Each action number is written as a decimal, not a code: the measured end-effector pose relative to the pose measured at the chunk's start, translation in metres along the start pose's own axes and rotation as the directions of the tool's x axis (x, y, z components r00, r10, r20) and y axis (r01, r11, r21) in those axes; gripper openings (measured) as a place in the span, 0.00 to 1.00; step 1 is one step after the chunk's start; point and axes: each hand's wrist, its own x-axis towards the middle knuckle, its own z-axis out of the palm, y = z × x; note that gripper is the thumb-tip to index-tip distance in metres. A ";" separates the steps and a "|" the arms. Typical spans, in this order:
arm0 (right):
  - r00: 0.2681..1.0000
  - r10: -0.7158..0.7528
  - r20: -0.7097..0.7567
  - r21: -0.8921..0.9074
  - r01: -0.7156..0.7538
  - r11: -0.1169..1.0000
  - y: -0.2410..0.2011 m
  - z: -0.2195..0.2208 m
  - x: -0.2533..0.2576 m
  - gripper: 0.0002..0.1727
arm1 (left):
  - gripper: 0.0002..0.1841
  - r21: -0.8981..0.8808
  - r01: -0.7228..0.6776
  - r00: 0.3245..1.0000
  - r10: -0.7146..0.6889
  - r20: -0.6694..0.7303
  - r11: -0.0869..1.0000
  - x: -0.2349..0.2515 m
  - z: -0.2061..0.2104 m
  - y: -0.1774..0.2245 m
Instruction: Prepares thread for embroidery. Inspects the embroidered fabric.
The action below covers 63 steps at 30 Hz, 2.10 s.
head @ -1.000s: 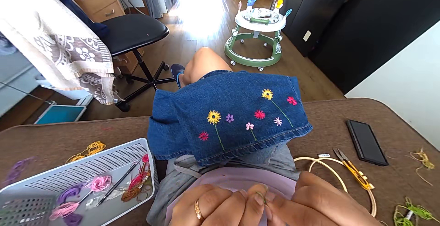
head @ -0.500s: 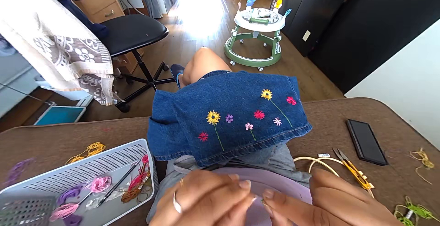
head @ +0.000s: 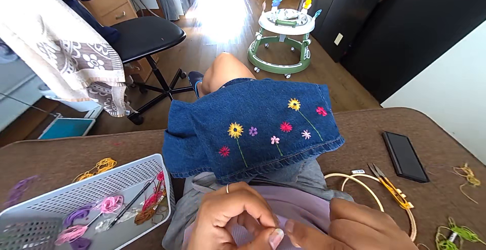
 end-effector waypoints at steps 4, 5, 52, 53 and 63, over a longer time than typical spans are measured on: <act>0.935 0.180 0.304 0.162 -0.237 0.958 0.014 -0.032 -0.003 0.18 | 0.20 -0.290 0.322 0.940 -0.266 0.216 0.901 0.001 0.003 -0.007; 0.882 0.217 0.419 0.134 -0.297 0.946 0.024 -0.046 -0.006 0.24 | 0.30 -0.399 0.481 0.872 -0.379 0.309 0.781 0.001 0.005 -0.013; 0.957 0.267 0.116 0.342 -0.291 0.894 0.032 0.051 0.013 0.17 | 0.28 -0.524 -0.304 0.777 -0.111 -0.620 0.796 0.039 0.013 -0.005; 0.941 0.308 0.141 0.214 -0.333 0.918 0.037 0.054 0.004 0.22 | 0.28 -0.465 -0.304 0.759 -0.083 -0.645 0.832 0.042 0.001 0.000; 0.878 0.465 0.115 0.572 -0.441 0.691 0.111 -0.006 -0.064 0.25 | 0.29 -0.326 -0.413 0.782 0.148 -0.606 0.850 0.043 -0.093 -0.001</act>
